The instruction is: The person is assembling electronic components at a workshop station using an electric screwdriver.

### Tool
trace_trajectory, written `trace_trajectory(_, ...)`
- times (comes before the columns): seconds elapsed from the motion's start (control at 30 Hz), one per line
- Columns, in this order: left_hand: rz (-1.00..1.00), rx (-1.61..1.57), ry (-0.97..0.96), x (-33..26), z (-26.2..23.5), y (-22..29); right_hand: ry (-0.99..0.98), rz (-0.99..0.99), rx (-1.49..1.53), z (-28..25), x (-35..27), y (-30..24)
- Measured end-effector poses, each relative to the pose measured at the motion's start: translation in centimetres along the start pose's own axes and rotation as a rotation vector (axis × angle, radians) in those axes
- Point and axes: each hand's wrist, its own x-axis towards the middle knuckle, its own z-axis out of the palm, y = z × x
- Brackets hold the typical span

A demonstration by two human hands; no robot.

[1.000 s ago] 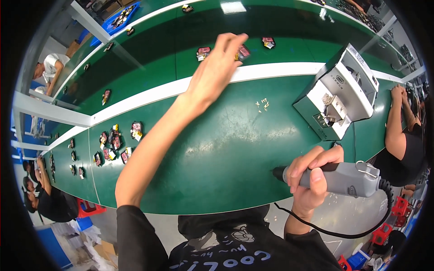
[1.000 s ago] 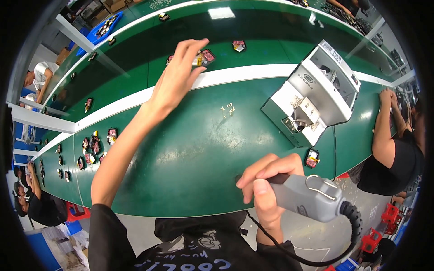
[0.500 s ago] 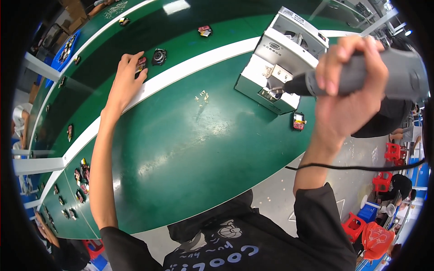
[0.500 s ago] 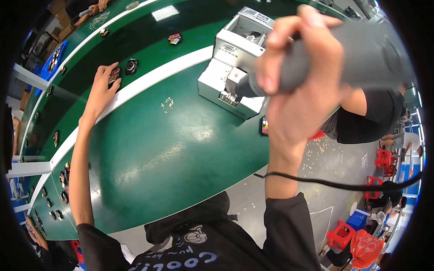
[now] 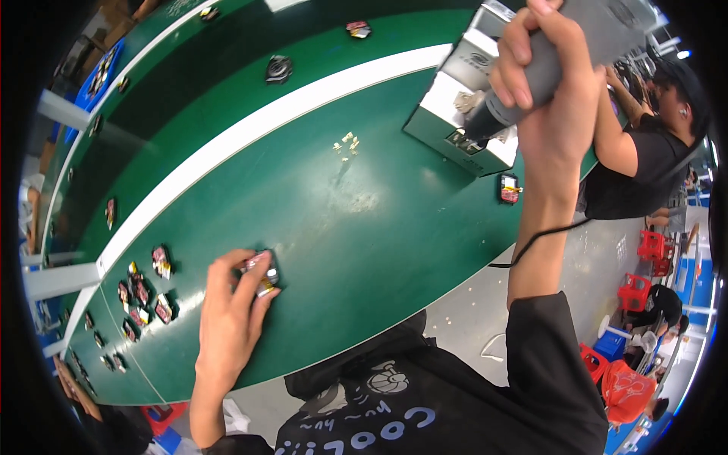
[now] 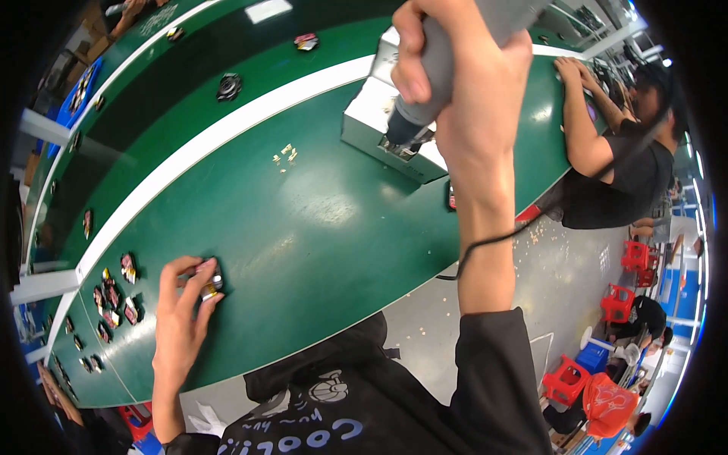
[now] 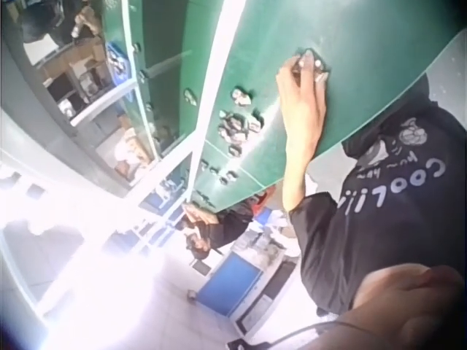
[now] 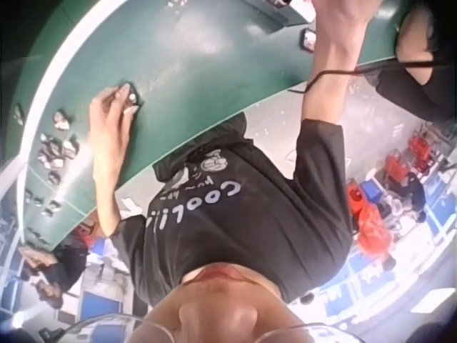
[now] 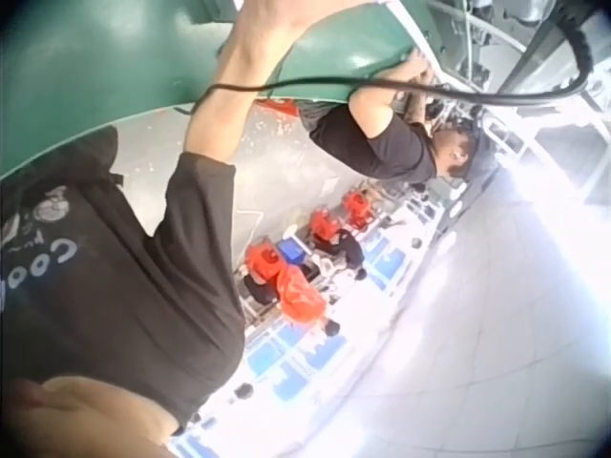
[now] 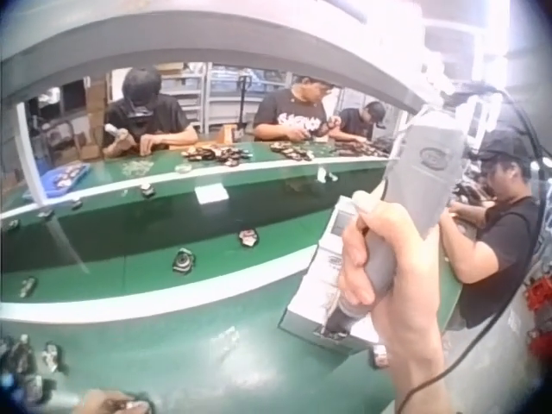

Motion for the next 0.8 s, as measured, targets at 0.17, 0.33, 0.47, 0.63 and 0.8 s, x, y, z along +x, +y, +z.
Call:
trace_trajectory(0.17, 0.153, 0.137, 0.026, 1.5, 1.2, 0.5, -0.1, -0.039, 0.124, 2.7, -4.9, -0.3)
trace_trajectory(0.33, 0.424, 0.239, 0.194, 2.1, 2.3, 0.3, -0.154, -0.081, 0.206, 6.9, -8.4, 0.6)
trace_trajectory(0.47, 0.461, 0.327, 0.333, 1.3, 4.2, -0.3, -0.217, 0.01, 0.259, 9.4, -9.5, 1.6)
trace_trajectory(0.63, 0.484, 0.385, 0.415, 0.8, 4.7, -0.8, -0.273, 0.056, 0.235, 10.9, -10.3, 3.1)
trace_trajectory(0.8, 0.503, 0.338, 0.482, 1.1, 5.1, -1.3, -0.35, 0.1, 0.24, 11.8, -10.4, 4.6)
